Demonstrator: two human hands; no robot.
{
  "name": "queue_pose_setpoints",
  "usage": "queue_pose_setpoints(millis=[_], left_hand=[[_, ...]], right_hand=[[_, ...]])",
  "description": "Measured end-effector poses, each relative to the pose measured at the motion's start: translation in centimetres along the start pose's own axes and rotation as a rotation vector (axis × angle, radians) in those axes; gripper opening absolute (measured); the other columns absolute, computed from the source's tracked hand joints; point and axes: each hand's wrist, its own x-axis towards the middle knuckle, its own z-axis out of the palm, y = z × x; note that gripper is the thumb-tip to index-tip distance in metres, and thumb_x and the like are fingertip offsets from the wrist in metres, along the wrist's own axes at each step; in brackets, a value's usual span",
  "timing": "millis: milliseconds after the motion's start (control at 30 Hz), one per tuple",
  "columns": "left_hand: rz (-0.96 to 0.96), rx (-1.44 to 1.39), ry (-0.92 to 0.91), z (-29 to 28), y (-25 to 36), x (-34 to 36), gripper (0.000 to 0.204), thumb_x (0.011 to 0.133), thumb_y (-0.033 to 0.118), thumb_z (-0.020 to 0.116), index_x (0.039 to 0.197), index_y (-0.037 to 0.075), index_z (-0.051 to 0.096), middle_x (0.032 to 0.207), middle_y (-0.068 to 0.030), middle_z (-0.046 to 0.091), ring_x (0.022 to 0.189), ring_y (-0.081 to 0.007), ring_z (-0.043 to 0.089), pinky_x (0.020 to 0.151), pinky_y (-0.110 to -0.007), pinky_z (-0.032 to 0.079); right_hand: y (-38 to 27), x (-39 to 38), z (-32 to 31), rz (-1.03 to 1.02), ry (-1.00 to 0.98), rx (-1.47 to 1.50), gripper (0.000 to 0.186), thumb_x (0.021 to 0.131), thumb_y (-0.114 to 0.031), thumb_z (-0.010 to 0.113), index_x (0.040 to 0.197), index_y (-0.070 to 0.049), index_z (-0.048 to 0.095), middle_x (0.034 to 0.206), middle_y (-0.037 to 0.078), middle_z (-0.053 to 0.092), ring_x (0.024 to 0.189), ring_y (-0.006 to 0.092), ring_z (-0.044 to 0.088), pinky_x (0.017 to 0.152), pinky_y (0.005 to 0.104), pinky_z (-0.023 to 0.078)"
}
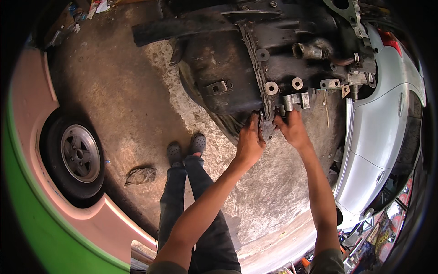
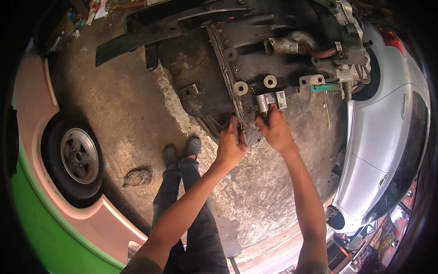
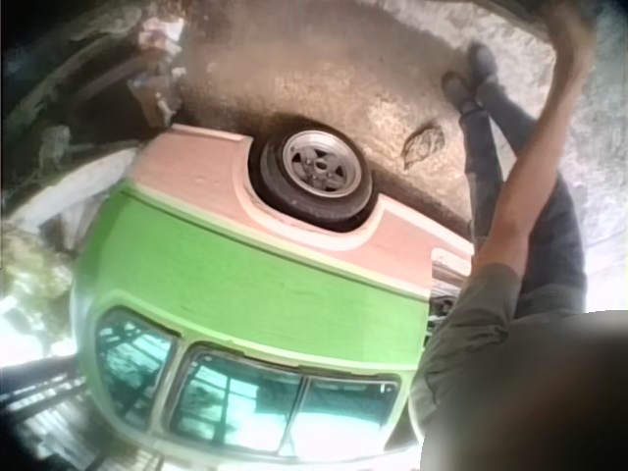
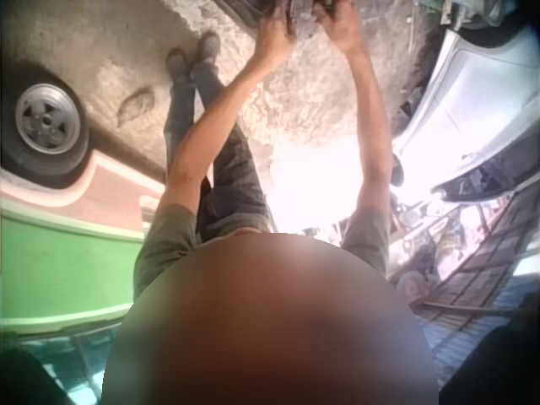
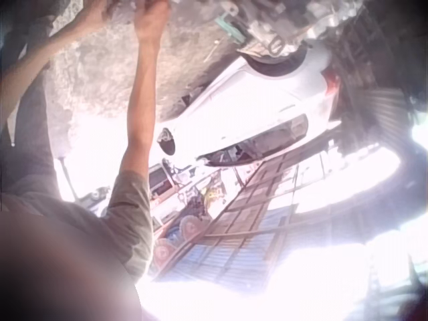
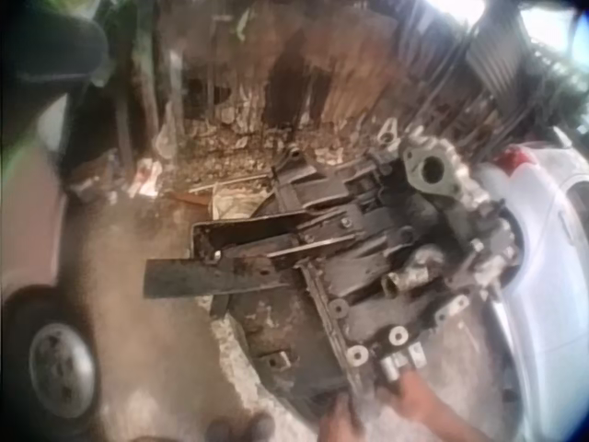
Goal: The person works on a car engine block placed on the ground, using a wrench to tighten bolts on the engine's underside. They repeatedly adjust the wrench and reposition their hands to access different bolt locations.
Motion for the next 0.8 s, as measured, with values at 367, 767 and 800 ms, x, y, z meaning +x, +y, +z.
queue_pose_setpoints(millis=[367,767,800], left_hand=[[-0.118,-0.026,-0.03,1.5,-1.1,-0.3,0.033,0.087,-0.01,0.049,0.12,-0.009,0.047,0.092,-0.0177,0.064,0.075,-0.025,0.064,0.062,-0.033,0.05],[-0.447,-0.835,-0.266,-1.0,-3.7,1.2,0.018,0.097,-0.009,0.046,0.109,-0.008,0.059,0.104,-0.0124,0.065,0.095,-0.0223,0.067,0.081,-0.041,0.063],[-0.459,-0.865,-0.26,-0.9,-3.7,1.2,0.019,0.097,-0.009,0.046,0.11,-0.009,0.059,0.105,-0.0132,0.065,0.095,-0.0234,0.067,0.08,-0.042,0.064]], right_hand=[[1.1,-0.2,-0.1,0.01,-0.005,-0.162,0.03,0.09,-0.016,0.066,0.109,0.005,0.053,0.093,0.024,0.061,0.083,0.0375,0.06,0.074,0.0447,0.049],[-0.8,-0.3,-0.7,-0.044,0.01,-0.334,0.044,0.088,-0.027,0.069,0.11,0.007,0.052,0.104,0.027,0.06,0.093,0.0428,0.057,0.084,0.0488,0.046],[-1.6,-0.4,-1.1,0.047,-0.047,-0.389,0.044,0.088,-0.027,0.07,0.108,0.007,0.053,0.104,0.026,0.06,0.092,0.0418,0.058,0.083,0.0486,0.046]])
